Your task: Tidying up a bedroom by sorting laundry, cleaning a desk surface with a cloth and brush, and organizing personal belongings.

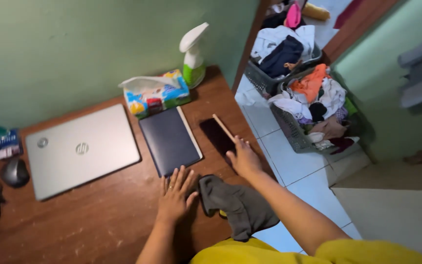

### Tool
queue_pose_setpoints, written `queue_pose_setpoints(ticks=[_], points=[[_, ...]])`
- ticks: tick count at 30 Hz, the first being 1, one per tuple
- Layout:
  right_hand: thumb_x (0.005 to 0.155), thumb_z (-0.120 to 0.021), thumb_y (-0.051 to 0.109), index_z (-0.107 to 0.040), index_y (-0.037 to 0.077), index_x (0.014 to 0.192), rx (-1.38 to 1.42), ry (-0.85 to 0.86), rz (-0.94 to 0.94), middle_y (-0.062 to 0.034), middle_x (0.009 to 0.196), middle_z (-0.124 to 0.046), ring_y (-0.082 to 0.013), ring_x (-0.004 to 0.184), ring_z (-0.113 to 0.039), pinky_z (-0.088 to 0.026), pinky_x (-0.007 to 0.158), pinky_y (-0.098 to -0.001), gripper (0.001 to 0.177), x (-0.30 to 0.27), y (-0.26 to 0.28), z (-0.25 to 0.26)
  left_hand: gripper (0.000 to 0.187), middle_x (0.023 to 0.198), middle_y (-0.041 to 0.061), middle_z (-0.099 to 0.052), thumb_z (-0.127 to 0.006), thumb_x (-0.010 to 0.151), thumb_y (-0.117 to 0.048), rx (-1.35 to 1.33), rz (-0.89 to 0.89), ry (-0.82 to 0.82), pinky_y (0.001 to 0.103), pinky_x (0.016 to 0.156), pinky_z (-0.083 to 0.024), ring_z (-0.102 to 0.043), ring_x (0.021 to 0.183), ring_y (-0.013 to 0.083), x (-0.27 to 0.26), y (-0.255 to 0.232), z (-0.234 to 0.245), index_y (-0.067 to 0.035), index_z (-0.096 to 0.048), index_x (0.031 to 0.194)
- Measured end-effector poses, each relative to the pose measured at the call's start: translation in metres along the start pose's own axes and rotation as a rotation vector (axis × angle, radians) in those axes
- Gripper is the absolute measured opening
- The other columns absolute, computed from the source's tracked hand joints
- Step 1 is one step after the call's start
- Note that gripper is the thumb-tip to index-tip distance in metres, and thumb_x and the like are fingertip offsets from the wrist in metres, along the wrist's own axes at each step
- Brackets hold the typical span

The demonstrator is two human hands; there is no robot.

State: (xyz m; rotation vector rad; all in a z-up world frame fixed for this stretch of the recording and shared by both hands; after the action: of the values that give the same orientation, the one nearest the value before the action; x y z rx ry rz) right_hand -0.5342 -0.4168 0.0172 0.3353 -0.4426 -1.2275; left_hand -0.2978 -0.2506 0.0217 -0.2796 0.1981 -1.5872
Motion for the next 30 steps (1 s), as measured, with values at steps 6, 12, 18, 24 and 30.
queue_pose_setpoints(ticks=[6,12,18,24,30], points=[[0.082,-0.077,0.019,-0.040,0.010,0.153,0.057,0.222,-0.252,-0.0201,0.140,-0.059,-0.0396,0.131,-0.055,-0.048,0.107,-0.0444,0.080,0.010,0.000,-0.008,0.073,0.164,0.000,-0.029,-0.055,0.090,-0.058,0.169,0.083,0.054,0.063,0.117,-0.021,-0.028,0.151,0.0183,0.020,0.013,-0.011,-0.021,-0.040,0.152],[0.062,-0.091,0.018,-0.039,0.002,0.143,0.561,0.145,0.104,-0.0259,0.131,-0.052,-0.0457,0.123,-0.053,-0.044,0.095,-0.0490,0.098,0.038,0.062,0.007,0.078,0.160,0.016,-0.032,-0.071,0.085,-0.050,-0.267,-0.131,-0.032,0.059,0.118,-0.027,-0.029,0.149,0.0364,0.025,-0.057,0.040,-0.015,-0.047,0.150],[0.112,-0.061,0.034,-0.065,0.004,0.109,0.355,0.161,-0.372,-0.0216,0.103,-0.067,-0.0388,0.101,-0.065,-0.049,0.093,-0.0495,0.031,0.162,-0.051,-0.006,0.080,0.165,0.014,-0.024,-0.082,0.080,-0.044,-0.214,-0.387,0.480,0.056,0.118,-0.016,-0.017,0.152,0.0362,0.005,-0.083,-0.050,-0.031,-0.047,0.152],[0.078,-0.078,0.018,-0.056,0.013,0.137,0.233,-0.224,-0.269,-0.0239,0.108,-0.063,-0.0410,0.101,-0.065,-0.053,0.088,-0.0460,0.062,0.234,-0.077,0.059,0.086,0.160,0.014,-0.030,-0.081,0.075,-0.057,-0.157,-0.412,0.142,0.058,0.113,-0.017,-0.022,0.150,0.0359,-0.014,-0.068,-0.071,-0.034,-0.047,0.151],[0.083,-0.078,0.016,-0.057,0.023,0.149,0.294,0.088,-0.039,-0.0214,0.118,-0.066,-0.0426,0.107,-0.064,-0.053,0.091,-0.0470,0.070,0.188,-0.060,-0.029,0.061,0.154,0.012,-0.043,-0.074,0.074,-0.054,-0.071,-0.432,-0.134,0.062,0.110,-0.022,-0.037,0.143,0.0312,-0.027,-0.051,-0.078,-0.033,-0.063,0.130]])
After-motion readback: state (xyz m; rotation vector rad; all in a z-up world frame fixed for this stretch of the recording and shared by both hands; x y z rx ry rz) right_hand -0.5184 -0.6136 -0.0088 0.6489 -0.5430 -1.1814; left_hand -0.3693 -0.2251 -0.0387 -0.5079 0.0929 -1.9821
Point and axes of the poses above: each hand's wrist, its own x-axis towards the middle knuckle, its own z-axis out of the back of the hand, y = z × x, the point moved 10 cm from there along x, towards the middle knuckle
